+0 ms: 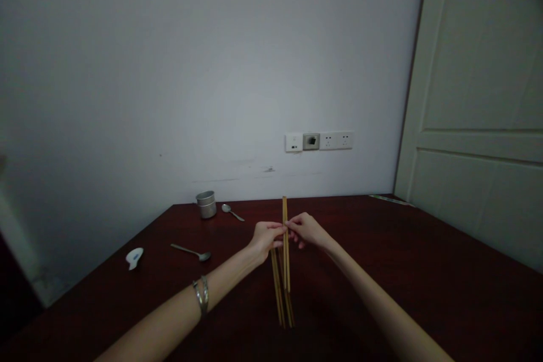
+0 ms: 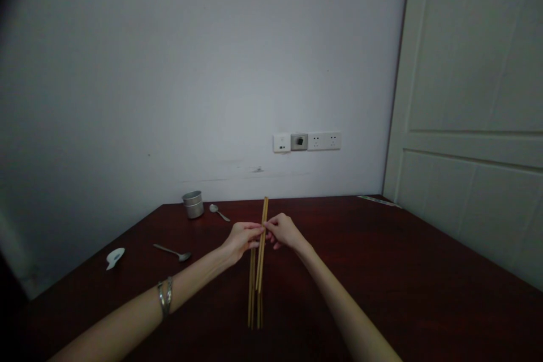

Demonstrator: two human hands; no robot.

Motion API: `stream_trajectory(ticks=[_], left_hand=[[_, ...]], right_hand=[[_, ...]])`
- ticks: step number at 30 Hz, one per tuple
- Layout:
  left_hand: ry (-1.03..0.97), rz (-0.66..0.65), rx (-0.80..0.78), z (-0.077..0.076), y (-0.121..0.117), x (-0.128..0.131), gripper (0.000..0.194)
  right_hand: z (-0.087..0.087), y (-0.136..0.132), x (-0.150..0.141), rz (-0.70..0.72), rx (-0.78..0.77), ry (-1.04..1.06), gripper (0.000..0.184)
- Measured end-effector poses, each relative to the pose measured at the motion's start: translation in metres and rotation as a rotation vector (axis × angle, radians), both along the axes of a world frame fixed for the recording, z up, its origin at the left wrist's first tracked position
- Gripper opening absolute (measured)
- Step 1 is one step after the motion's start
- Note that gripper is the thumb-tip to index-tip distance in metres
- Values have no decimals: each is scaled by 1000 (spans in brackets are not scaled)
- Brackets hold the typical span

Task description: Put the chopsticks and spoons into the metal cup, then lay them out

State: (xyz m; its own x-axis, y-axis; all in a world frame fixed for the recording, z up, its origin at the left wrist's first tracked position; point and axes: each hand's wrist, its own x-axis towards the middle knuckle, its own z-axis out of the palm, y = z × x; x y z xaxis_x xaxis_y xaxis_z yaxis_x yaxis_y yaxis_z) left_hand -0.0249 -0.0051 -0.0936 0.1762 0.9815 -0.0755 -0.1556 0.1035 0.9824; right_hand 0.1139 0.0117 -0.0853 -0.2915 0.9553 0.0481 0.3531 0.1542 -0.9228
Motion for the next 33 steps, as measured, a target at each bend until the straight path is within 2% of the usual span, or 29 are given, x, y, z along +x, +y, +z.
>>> stream_trajectory(ticks=[11, 15, 18, 24, 28, 33], left_hand=[[-21, -33, -20, 1, 2, -1, 3], [-37, -30, -17, 2, 2, 0, 2], [-75, 17, -26, 3, 5, 3, 5], [-63, 110, -61, 1, 8, 13, 7], [-85, 138, -71, -2, 8, 18, 7], [-104, 159, -134, -2, 7, 18, 8]], right_hand=[[3, -11, 2, -11, 142, -164, 29], [0, -18, 2, -120, 126, -138, 31], [-2, -28, 1, -236, 200, -159, 26], [-1, -58, -10, -425, 426, -514, 20], [1, -68, -20, -501, 461, -717, 20], [2, -68, -23, -498, 419, -739, 17]])
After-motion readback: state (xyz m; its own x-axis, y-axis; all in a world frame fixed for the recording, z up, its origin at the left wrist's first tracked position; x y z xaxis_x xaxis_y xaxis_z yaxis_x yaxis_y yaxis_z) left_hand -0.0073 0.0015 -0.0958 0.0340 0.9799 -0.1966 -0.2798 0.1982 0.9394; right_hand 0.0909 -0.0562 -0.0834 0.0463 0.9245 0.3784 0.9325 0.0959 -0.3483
